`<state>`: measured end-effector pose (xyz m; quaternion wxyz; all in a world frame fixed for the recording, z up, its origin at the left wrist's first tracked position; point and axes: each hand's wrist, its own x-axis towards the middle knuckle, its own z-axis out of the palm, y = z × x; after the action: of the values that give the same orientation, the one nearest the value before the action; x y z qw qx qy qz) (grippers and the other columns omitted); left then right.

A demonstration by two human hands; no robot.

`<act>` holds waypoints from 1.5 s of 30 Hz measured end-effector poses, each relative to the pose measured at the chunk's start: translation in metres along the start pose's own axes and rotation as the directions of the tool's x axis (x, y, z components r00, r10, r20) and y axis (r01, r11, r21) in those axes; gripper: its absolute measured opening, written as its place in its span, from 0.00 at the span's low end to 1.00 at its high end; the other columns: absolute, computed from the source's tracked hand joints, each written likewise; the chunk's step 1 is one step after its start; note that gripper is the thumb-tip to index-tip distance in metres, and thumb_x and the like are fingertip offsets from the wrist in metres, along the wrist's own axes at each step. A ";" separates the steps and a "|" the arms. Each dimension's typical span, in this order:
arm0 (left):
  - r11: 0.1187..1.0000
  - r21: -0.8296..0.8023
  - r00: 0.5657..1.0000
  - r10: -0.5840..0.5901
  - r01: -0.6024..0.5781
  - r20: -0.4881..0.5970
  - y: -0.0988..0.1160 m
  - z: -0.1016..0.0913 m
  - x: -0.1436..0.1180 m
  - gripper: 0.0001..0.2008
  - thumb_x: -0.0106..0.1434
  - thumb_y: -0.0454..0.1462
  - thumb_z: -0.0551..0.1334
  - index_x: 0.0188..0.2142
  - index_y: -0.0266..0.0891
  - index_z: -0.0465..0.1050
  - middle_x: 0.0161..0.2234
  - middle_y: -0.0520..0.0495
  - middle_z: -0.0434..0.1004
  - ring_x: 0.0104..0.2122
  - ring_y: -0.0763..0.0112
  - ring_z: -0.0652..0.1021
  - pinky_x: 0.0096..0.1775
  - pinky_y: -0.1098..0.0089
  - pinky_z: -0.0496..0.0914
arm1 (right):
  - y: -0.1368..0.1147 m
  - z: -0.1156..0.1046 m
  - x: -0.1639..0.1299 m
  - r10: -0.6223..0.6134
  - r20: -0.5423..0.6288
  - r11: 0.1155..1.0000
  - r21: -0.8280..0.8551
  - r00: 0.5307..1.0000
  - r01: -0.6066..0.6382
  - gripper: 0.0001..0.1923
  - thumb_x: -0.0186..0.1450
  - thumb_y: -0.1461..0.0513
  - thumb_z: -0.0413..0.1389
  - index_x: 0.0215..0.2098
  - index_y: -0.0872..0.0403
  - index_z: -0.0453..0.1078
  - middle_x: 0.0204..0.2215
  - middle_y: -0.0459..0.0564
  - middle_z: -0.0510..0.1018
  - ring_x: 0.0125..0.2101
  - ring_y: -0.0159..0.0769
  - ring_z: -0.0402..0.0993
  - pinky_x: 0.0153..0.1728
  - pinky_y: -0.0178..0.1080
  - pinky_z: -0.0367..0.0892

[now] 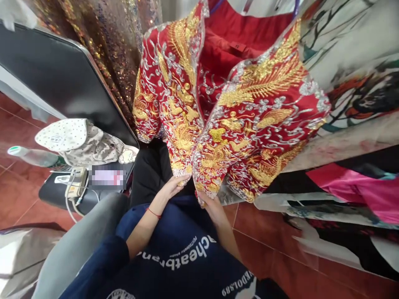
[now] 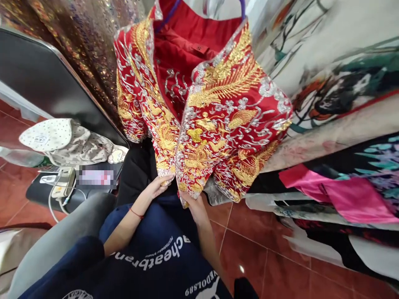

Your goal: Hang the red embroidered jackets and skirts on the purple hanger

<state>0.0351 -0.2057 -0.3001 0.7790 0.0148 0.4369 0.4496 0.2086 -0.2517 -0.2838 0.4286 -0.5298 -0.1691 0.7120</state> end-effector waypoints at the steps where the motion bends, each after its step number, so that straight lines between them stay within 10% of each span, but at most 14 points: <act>1: 1.000 -0.007 1.000 -0.005 0.005 0.005 0.000 0.001 0.000 0.16 0.42 0.30 0.78 0.26 0.31 0.73 0.19 0.57 0.66 0.15 0.89 0.60 0.14 0.83 0.45 | -0.002 0.001 0.001 0.001 0.024 1.000 0.011 1.000 -0.001 0.25 0.44 0.60 0.74 0.40 0.49 0.79 0.40 0.46 0.85 0.42 0.41 0.81 0.45 0.42 0.76; 6: 0.998 -0.047 0.999 -0.034 0.034 0.017 0.005 -0.001 -0.002 0.13 0.50 0.29 0.74 0.26 0.33 0.69 0.17 0.60 0.61 0.13 0.91 0.54 0.13 0.85 0.43 | 0.000 0.018 0.018 -0.035 0.072 0.992 0.123 0.997 0.026 0.18 0.45 0.58 0.73 0.31 0.49 0.74 0.29 0.44 0.80 0.28 0.33 0.74 0.29 0.36 0.71; 15: 0.993 -0.105 0.999 -0.049 0.051 0.014 0.015 -0.010 -0.013 0.16 0.60 0.31 0.68 0.23 0.36 0.61 0.16 0.61 0.52 0.13 0.90 0.50 0.13 0.85 0.44 | 0.026 0.074 0.038 -0.170 0.026 0.976 0.141 0.985 0.165 0.14 0.53 0.53 0.64 0.37 0.44 0.73 0.44 0.46 0.81 0.46 0.38 0.78 0.49 0.41 0.75; 32: 0.996 -0.087 0.999 -0.006 0.010 0.047 0.016 -0.011 -0.010 0.18 0.53 0.34 0.75 0.22 0.35 0.64 0.16 0.61 0.56 0.13 0.89 0.51 0.13 0.83 0.44 | 0.030 0.078 0.027 -0.225 0.070 0.972 0.085 0.972 0.219 0.29 0.53 0.56 0.65 0.54 0.40 0.71 0.54 0.42 0.80 0.57 0.40 0.76 0.64 0.48 0.67; 45: 0.966 0.148 0.973 0.225 -0.214 -0.060 0.004 -0.002 -0.015 0.23 0.41 0.43 0.80 0.31 0.31 0.77 0.21 0.53 0.71 0.17 0.84 0.64 0.18 0.78 0.47 | 0.018 0.062 0.030 -0.236 -0.047 0.970 -0.074 0.971 0.232 0.21 0.55 0.54 0.65 0.47 0.46 0.74 0.45 0.50 0.82 0.50 0.43 0.78 0.50 0.46 0.76</act>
<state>0.0279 -0.2150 -0.2899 0.7041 0.1006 0.4926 0.5015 0.1427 -0.2250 -0.2915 0.4960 -0.5401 -0.2427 0.6351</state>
